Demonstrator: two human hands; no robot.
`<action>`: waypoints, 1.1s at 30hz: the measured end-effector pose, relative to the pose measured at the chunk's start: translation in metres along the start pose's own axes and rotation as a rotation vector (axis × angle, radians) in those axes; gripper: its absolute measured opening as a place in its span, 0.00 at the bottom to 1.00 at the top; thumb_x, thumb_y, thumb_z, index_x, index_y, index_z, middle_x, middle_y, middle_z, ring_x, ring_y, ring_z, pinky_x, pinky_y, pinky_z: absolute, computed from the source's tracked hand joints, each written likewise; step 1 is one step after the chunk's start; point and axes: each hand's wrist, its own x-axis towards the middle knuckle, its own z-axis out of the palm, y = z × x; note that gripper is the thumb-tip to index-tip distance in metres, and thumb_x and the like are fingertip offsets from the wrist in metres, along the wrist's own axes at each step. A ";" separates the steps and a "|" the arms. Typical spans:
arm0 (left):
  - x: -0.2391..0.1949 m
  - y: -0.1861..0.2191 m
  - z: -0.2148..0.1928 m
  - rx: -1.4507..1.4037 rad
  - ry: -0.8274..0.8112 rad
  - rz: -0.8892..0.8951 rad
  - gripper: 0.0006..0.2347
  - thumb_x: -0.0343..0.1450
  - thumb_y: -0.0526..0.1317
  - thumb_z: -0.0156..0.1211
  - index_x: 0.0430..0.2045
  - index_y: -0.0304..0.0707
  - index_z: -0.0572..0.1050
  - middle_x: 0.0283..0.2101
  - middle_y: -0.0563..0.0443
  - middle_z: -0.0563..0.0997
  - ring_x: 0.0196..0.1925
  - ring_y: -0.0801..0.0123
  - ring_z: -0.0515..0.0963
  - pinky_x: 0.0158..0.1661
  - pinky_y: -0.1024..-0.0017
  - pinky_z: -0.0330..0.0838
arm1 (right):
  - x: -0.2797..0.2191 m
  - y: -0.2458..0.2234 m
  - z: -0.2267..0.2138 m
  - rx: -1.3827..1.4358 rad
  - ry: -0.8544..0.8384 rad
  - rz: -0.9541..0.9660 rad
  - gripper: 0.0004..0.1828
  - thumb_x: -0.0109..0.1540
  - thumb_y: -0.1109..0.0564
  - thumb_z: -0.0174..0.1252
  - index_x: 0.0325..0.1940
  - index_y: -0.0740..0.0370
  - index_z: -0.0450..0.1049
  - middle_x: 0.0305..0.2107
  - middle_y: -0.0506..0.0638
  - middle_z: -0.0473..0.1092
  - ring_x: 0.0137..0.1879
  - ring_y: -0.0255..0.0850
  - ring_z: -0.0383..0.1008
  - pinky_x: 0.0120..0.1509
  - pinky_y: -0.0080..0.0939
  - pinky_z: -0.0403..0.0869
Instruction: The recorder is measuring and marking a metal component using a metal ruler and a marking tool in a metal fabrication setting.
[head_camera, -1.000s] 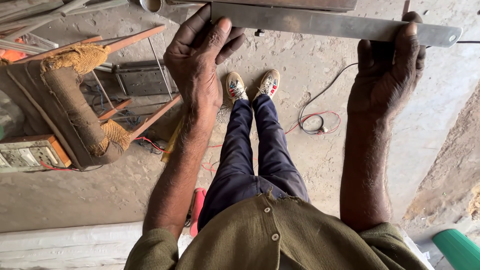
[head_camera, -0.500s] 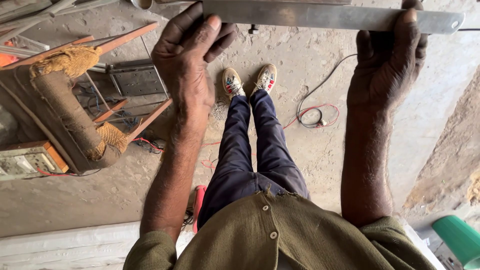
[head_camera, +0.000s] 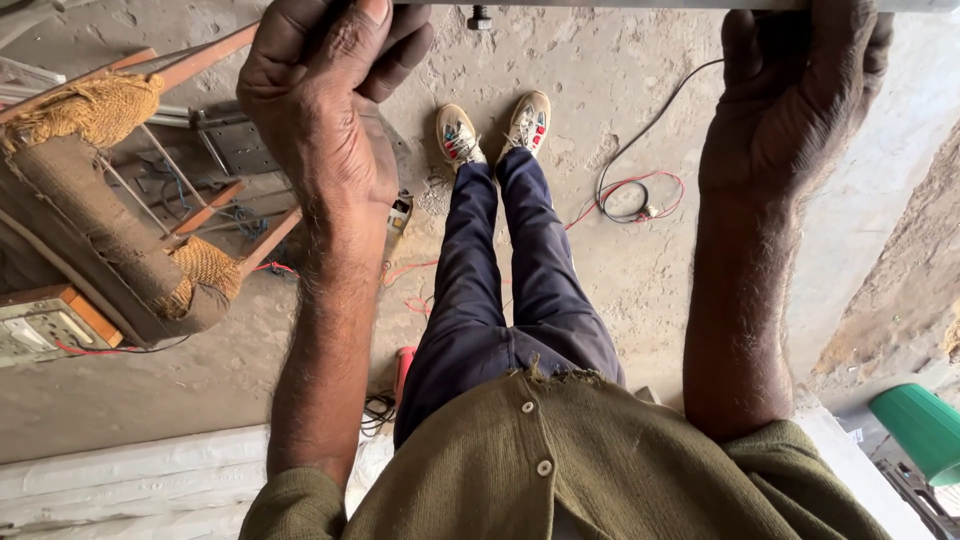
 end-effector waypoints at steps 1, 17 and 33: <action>0.000 0.002 0.001 0.002 0.001 -0.003 0.05 0.76 0.28 0.66 0.43 0.33 0.82 0.40 0.41 0.86 0.39 0.63 0.88 0.42 0.66 0.88 | 0.000 0.001 -0.002 0.000 0.002 0.002 0.05 0.79 0.56 0.55 0.57 0.58 0.71 0.41 0.52 0.75 0.46 0.39 0.75 0.52 0.43 0.77; 0.002 0.000 -0.007 -0.058 0.051 -0.056 0.04 0.73 0.22 0.65 0.36 0.28 0.80 0.37 0.40 0.84 0.34 0.62 0.86 0.40 0.65 0.86 | 0.003 0.006 -0.016 0.058 0.109 0.035 0.05 0.80 0.58 0.49 0.58 0.60 0.68 0.38 0.53 0.71 0.42 0.40 0.74 0.49 0.44 0.73; 0.004 0.008 -0.002 -0.013 -0.004 -0.045 0.04 0.72 0.24 0.63 0.29 0.30 0.78 0.29 0.45 0.81 0.26 0.66 0.81 0.31 0.74 0.77 | -0.002 0.020 -0.048 0.053 0.110 0.042 0.05 0.82 0.58 0.48 0.59 0.60 0.67 0.41 0.55 0.72 0.44 0.41 0.73 0.51 0.44 0.74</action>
